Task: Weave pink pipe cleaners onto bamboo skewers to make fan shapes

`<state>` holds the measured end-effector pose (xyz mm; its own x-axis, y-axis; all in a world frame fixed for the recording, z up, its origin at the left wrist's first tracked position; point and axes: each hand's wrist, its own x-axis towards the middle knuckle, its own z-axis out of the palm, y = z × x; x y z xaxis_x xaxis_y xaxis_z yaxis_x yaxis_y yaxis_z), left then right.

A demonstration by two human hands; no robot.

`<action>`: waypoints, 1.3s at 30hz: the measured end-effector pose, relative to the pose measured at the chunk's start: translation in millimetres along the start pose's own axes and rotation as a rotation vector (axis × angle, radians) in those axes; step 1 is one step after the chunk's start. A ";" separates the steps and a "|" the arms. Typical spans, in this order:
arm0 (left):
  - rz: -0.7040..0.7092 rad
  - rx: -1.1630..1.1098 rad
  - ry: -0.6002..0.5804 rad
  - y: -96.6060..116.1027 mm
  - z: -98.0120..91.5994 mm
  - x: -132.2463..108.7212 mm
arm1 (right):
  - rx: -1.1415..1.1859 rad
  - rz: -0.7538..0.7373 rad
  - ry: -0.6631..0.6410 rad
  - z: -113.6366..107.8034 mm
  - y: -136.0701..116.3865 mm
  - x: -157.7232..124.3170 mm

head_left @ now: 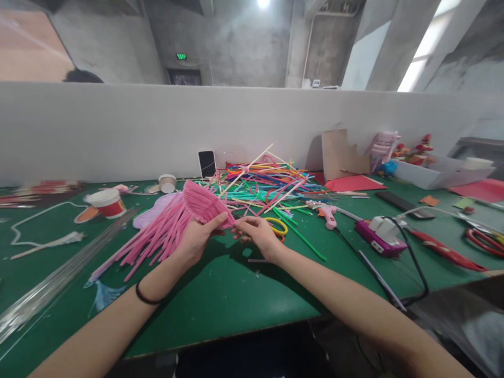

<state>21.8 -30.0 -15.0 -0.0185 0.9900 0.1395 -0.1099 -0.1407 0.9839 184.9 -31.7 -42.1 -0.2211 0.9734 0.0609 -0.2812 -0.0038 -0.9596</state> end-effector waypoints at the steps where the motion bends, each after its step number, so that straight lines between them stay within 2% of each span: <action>1: 0.005 0.005 -0.003 -0.6 -0.3 0.2 | -0.003 -0.002 0.005 0.1 0.3 0.1; 13: 0.006 -0.092 -0.054 -3.4 -1.9 -1.1 | -0.018 -0.078 0.058 2.4 -4.2 -0.9; 18: 0.021 -0.033 0.026 0.5 1.3 -2.3 | 0.026 -0.054 0.038 1.6 -4.7 -1.6; 27: 0.030 0.030 -0.018 0.1 1.2 -4.1 | -0.086 -0.160 0.055 1.0 -1.2 0.8; 31: 0.050 0.058 0.004 -0.9 0.4 -2.0 | -0.132 -0.187 0.040 1.4 -2.7 -1.6; 39: 0.100 0.118 0.118 -4.5 -0.4 0.3 | -0.156 -0.207 0.011 2.5 1.9 -2.7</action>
<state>21.9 -29.1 -19.5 -0.1405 0.9631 0.2297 0.0158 -0.2298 0.9731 182.6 -34.9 -43.5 -0.1635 0.9520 0.2586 -0.1719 0.2307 -0.9577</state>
